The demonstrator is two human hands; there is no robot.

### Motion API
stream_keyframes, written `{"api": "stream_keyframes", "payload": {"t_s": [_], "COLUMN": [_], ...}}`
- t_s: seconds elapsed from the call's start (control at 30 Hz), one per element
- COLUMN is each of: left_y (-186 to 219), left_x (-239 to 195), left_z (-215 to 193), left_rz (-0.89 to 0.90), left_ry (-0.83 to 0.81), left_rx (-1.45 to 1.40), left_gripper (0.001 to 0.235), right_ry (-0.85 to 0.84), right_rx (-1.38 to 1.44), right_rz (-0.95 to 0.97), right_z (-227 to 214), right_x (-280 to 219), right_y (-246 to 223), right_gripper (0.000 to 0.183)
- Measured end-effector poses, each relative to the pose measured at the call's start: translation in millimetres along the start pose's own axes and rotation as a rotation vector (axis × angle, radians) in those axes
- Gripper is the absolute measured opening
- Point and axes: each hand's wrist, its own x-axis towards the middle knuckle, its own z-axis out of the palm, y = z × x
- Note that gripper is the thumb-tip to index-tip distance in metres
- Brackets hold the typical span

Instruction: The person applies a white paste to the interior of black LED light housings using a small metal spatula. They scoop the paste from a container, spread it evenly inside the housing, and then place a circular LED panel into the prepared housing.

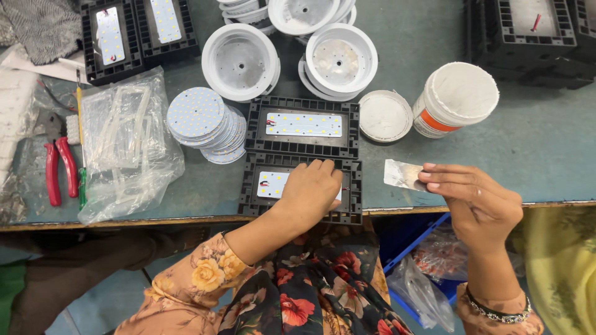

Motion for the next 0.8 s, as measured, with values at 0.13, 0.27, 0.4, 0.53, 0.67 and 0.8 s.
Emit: {"api": "stream_keyframes", "payload": {"t_s": [0.13,0.27,0.4,0.53,0.67,0.8], "left_y": [0.5,1.5,1.1,-2.5,-7.5,-32.5], "left_x": [3.9,5.1,5.2,12.6,13.0,-0.6], "left_z": [5.1,8.9,14.0,19.7,16.3,-4.7], "left_rz": [-0.015,-0.024,-0.034,-0.022,0.014,0.039], "left_ry": [-0.056,-0.096,-0.107,-0.103,-0.103,0.078], "left_rx": [0.03,0.062,0.08,0.073,0.062,-0.166], "left_gripper": [0.038,0.038,0.037,0.039,0.041,0.048], "right_ry": [0.02,0.034,0.037,0.039,0.044,0.134], "right_rx": [0.041,0.068,0.088,0.107,0.127,0.288], "right_rz": [0.005,0.015,0.017,0.018,0.013,0.088], "right_z": [-0.5,0.9,2.1,3.4,6.2,14.0], "right_x": [-4.3,-6.3,-6.8,-7.2,-11.5,-30.6], "right_y": [2.7,3.6,2.9,2.8,4.9,17.9], "right_gripper": [0.017,0.017,0.018,0.018,0.017,0.01]}}
